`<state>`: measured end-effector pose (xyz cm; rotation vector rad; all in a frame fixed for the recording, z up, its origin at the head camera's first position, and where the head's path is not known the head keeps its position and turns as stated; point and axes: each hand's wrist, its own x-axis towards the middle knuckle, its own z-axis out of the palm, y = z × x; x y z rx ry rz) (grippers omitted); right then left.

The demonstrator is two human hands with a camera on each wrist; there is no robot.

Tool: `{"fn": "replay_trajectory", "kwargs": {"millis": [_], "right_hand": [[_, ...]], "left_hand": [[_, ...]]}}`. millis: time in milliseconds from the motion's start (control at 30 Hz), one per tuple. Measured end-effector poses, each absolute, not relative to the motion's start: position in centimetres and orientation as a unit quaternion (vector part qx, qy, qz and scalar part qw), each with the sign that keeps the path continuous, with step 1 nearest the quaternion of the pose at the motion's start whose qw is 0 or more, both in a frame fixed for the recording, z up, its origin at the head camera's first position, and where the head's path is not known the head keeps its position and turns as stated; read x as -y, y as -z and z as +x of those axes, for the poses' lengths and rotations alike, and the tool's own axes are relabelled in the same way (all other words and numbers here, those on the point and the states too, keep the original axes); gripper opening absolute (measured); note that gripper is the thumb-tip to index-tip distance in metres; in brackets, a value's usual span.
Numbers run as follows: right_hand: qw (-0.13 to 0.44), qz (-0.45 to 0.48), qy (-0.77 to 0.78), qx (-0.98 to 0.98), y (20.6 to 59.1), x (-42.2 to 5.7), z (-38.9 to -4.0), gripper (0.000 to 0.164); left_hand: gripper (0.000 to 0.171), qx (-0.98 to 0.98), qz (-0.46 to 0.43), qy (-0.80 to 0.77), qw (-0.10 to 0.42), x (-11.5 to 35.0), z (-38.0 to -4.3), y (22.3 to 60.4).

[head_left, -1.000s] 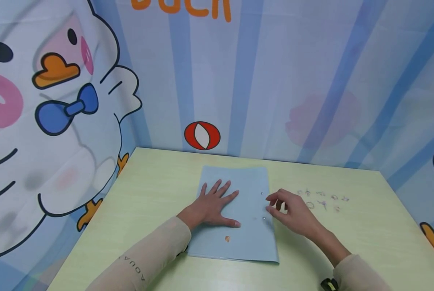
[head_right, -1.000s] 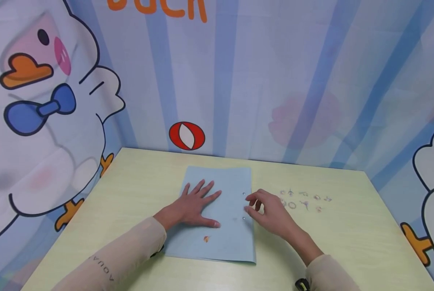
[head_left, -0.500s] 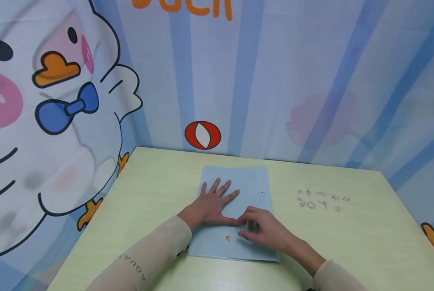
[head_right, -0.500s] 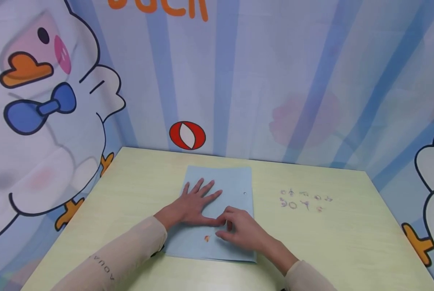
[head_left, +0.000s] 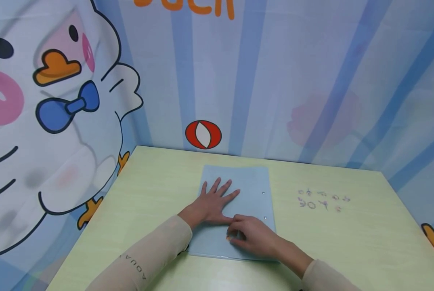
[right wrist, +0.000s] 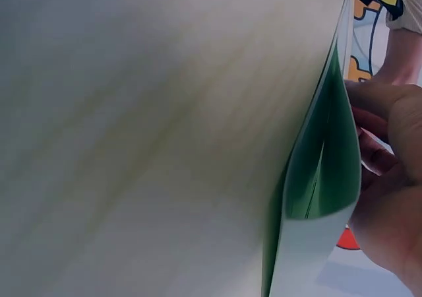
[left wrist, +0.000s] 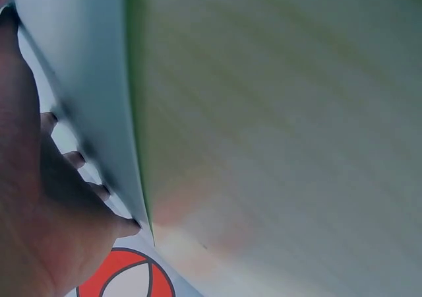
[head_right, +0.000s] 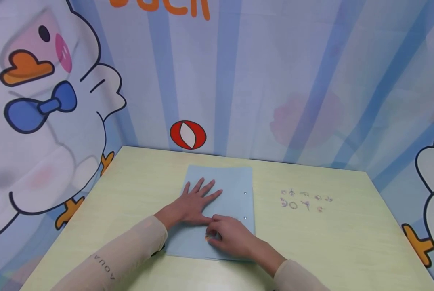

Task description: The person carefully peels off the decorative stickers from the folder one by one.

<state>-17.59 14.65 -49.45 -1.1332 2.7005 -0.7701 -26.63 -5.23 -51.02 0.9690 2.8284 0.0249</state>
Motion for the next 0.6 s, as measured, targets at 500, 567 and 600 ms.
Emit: {"fn": "replay_trajectory", "kwargs": {"millis": [500, 567, 600], "right_hand": [[0.063, -0.360, 0.249, -0.897, 49.30, -14.00, -17.46, 0.005], [0.064, -0.357, 0.250, -0.898, 49.31, -13.99, -17.45, 0.006], [0.066, -0.354, 0.251, -0.898, 49.32, -13.96, -17.43, 0.006]], "left_hand": [[0.097, -0.944, 0.321, -0.003, 0.075, 5.17, -26.55, 50.83], [0.098, -0.944, 0.321, -0.001, 0.074, 5.18, -26.59, 50.93], [0.098, -0.944, 0.321, -0.001, 0.074, 5.18, -26.60, 50.97]]}}
